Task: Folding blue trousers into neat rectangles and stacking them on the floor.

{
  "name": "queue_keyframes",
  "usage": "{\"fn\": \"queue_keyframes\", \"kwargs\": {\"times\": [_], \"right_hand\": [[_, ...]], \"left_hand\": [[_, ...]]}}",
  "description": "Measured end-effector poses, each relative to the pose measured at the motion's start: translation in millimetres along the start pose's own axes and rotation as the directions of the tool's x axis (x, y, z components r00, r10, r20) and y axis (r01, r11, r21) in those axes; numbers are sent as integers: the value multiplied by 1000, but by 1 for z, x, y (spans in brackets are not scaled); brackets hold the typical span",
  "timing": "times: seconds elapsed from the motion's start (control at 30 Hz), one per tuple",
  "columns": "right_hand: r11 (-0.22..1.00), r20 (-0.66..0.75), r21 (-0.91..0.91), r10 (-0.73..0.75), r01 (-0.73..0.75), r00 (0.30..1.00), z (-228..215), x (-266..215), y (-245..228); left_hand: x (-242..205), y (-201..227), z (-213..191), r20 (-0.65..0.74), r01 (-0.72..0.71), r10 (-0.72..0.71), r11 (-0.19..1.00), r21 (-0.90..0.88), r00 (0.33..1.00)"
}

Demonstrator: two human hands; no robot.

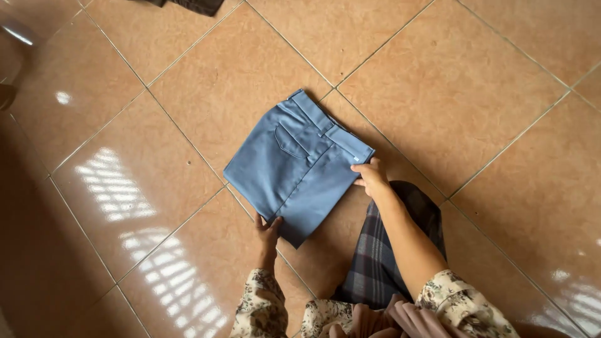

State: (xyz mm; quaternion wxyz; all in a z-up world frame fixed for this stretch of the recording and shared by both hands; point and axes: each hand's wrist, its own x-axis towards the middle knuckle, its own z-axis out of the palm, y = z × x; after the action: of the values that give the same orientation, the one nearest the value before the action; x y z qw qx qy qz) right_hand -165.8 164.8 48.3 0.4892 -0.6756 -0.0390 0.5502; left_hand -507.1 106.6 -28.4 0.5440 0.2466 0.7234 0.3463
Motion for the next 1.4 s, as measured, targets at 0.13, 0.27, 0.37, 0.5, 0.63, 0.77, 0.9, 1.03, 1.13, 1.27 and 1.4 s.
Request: {"fn": "queue_keyframes", "kwargs": {"times": [0.13,0.27,0.37,0.5,0.63,0.77,0.9,1.03,1.13,1.27,1.4], "right_hand": [[999,-37,-51,9,-11,999,-6,18,13],[995,-58,-89,39,-44,998,-13,32,25],[993,-68,-108,45,-52,997,-15,40,30],[992,-81,-127,11,-21,997,-14,33,23],[785,-103,-541,-416,300,903,-16,41,38],[248,147,-894,-626,374,766,2,-38,-27],[-162,273,-962,-529,220,803,-4,-47,-36],[-134,238,-971,-488,197,839,-33,-41,-47],[-51,140,-990,-489,131,861,-68,-44,-60],[30,14,-999,-530,35,848,-119,-35,-60],[54,-22,-999,-541,8,840,-144,-38,-63]], "left_hand": [[25,-21,3,-51,-57,60,997,43,997],[26,-22,5,-83,-60,65,996,60,994],[30,-19,7,-106,-62,75,991,119,992],[63,-62,-3,-148,-144,171,973,180,974],[-13,37,20,-138,-260,350,861,438,927],[-74,121,68,16,-374,604,472,798,797],[-57,118,132,196,-401,648,184,898,736],[-74,133,199,318,-455,571,112,884,757],[-90,132,249,433,-538,515,67,841,740],[-108,119,299,531,-620,491,25,784,691],[-127,121,312,566,-656,505,1,755,652]]}}
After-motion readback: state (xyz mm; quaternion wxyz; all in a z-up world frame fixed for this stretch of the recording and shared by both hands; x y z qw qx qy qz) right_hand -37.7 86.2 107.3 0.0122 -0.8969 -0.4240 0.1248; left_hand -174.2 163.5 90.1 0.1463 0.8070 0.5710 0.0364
